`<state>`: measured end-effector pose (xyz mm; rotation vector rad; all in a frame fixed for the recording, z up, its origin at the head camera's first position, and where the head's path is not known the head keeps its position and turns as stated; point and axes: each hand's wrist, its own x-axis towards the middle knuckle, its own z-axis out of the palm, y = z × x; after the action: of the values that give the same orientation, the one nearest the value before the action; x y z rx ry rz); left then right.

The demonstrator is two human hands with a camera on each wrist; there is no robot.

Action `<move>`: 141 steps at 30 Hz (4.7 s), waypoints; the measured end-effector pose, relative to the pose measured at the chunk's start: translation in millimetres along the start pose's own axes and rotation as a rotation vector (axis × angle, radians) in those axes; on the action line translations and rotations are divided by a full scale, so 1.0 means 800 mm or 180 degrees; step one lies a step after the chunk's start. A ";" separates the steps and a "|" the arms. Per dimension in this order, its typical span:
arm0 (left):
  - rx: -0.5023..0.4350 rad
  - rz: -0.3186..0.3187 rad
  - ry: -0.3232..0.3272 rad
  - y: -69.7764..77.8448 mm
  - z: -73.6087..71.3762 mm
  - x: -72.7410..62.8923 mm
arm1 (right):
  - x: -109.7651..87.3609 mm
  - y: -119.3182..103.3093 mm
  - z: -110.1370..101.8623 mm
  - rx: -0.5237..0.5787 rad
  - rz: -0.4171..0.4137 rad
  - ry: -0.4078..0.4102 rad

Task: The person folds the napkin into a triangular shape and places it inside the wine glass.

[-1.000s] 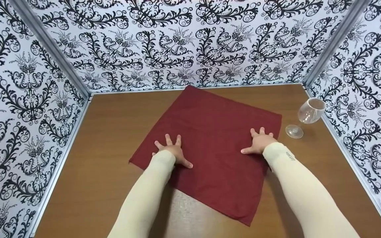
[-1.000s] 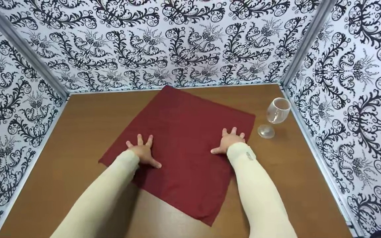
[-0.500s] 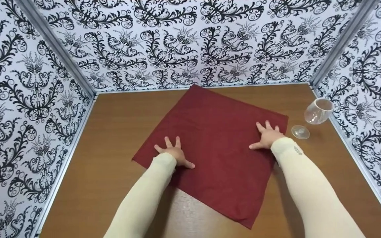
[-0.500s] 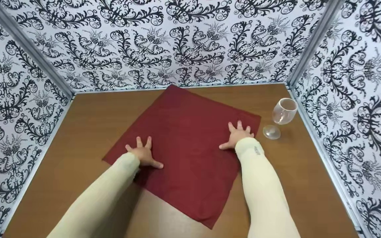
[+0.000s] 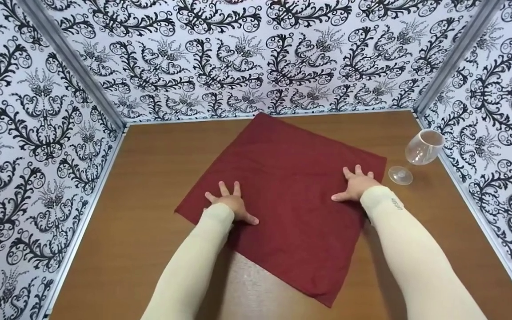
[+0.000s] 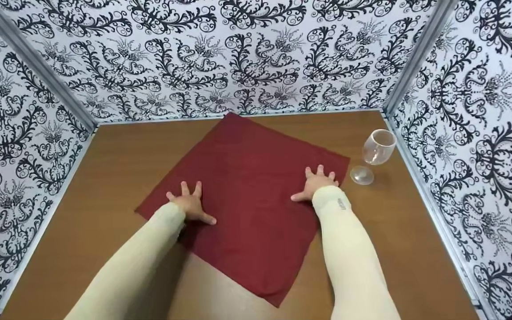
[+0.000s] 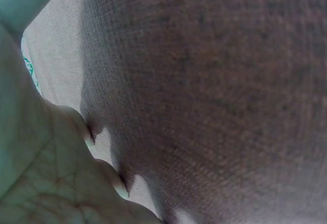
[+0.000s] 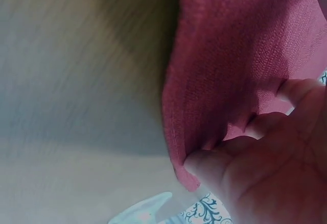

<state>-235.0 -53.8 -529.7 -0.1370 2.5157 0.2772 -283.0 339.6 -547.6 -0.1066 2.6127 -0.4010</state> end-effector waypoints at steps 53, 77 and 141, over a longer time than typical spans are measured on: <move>-0.0357 0.0167 0.0119 -0.072 -0.021 0.025 | -0.021 0.025 -0.006 -0.0056 0.0148 -0.0093; -0.0333 0.0225 0.0059 -0.073 -0.033 0.028 | -0.039 0.008 -0.008 -0.0148 0.0254 -0.0092; 0.0630 0.1988 0.0256 -0.076 0.013 0.006 | -0.091 -0.037 0.042 -0.0057 -0.0822 -0.0251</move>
<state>-223.3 -111.0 -551.0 0.7379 2.5851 0.2665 -203.2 313.3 -533.2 -0.4599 2.5313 -0.4522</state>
